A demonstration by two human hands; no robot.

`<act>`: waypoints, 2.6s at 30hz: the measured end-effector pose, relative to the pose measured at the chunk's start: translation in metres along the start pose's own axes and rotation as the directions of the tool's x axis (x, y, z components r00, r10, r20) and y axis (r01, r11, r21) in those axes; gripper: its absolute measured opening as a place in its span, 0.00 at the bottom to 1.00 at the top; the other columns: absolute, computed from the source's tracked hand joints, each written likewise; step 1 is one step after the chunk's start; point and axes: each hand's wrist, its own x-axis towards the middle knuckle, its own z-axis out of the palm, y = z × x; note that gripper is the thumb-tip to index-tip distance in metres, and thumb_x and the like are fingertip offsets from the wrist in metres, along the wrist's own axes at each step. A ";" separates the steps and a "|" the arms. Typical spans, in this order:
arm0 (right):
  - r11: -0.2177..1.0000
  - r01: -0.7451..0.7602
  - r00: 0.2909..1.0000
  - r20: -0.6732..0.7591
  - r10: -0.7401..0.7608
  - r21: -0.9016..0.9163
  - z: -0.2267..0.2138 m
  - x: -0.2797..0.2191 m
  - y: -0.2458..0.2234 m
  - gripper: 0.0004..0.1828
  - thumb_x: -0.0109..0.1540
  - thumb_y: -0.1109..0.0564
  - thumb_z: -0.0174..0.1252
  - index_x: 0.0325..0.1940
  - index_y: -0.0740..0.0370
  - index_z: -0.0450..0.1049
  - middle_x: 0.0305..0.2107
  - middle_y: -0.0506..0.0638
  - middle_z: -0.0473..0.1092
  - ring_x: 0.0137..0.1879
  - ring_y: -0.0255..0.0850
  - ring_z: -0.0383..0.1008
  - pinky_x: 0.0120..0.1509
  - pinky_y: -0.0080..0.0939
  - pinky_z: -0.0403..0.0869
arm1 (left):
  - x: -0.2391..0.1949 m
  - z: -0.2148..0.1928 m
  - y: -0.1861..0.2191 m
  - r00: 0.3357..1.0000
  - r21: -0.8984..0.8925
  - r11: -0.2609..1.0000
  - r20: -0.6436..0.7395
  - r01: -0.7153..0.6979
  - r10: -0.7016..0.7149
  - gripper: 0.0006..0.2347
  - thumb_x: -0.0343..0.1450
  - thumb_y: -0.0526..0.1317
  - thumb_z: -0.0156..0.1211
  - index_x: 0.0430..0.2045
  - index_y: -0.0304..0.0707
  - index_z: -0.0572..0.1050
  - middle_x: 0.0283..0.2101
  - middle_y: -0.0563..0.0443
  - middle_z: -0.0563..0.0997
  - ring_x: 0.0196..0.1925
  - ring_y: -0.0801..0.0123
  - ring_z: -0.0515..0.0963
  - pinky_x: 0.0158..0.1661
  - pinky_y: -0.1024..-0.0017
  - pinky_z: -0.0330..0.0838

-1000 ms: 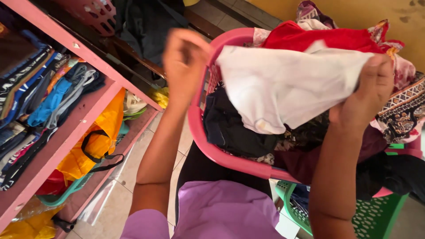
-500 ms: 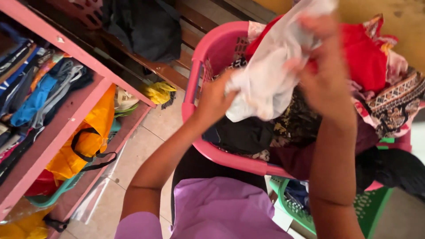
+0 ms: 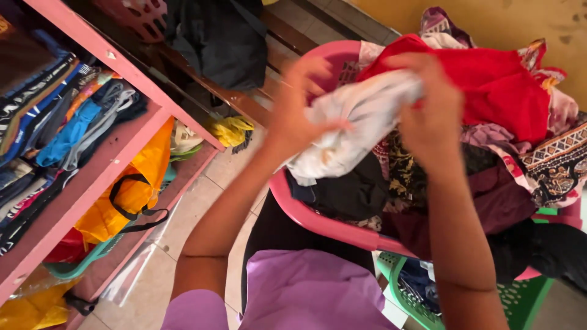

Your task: The person folds several garments by hand, including a dark blue item, a grey item, and a white item, placing each folded piece into a pink laundry basket. The person handles each item individually, smoothing and folding them before stacking them in the basket.

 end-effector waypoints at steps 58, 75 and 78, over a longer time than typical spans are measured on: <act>0.991 0.061 0.904 0.428 -0.005 -0.116 0.069 0.004 0.142 0.38 0.54 0.46 0.69 0.65 0.63 0.70 0.50 0.62 0.75 0.53 0.57 0.75 0.56 0.53 0.73 | -0.054 0.070 -0.180 0.892 -0.742 0.515 0.258 0.429 -0.372 0.15 0.77 0.48 0.61 0.50 0.36 0.72 0.45 0.56 0.77 0.48 0.76 0.75 0.50 0.76 0.70; 0.907 -0.404 0.874 0.342 0.344 0.120 0.070 0.012 0.105 0.12 0.66 0.52 0.52 0.40 0.65 0.72 0.26 0.48 0.75 0.33 0.40 0.76 0.37 0.42 0.72 | -0.051 0.071 -0.158 0.978 -0.477 0.875 -0.129 0.082 -0.162 0.20 0.70 0.36 0.71 0.47 0.39 0.61 0.48 0.49 0.70 0.50 0.70 0.73 0.54 0.71 0.71; 0.302 -0.507 0.850 0.410 0.330 0.808 0.041 0.007 0.113 0.11 0.68 0.55 0.50 0.39 0.67 0.71 0.28 0.49 0.71 0.33 0.39 0.72 0.41 0.39 0.73 | -0.046 0.067 -0.141 0.989 -0.077 0.997 -0.150 -0.004 -0.008 0.22 0.65 0.31 0.75 0.45 0.40 0.63 0.47 0.47 0.72 0.50 0.67 0.74 0.54 0.69 0.72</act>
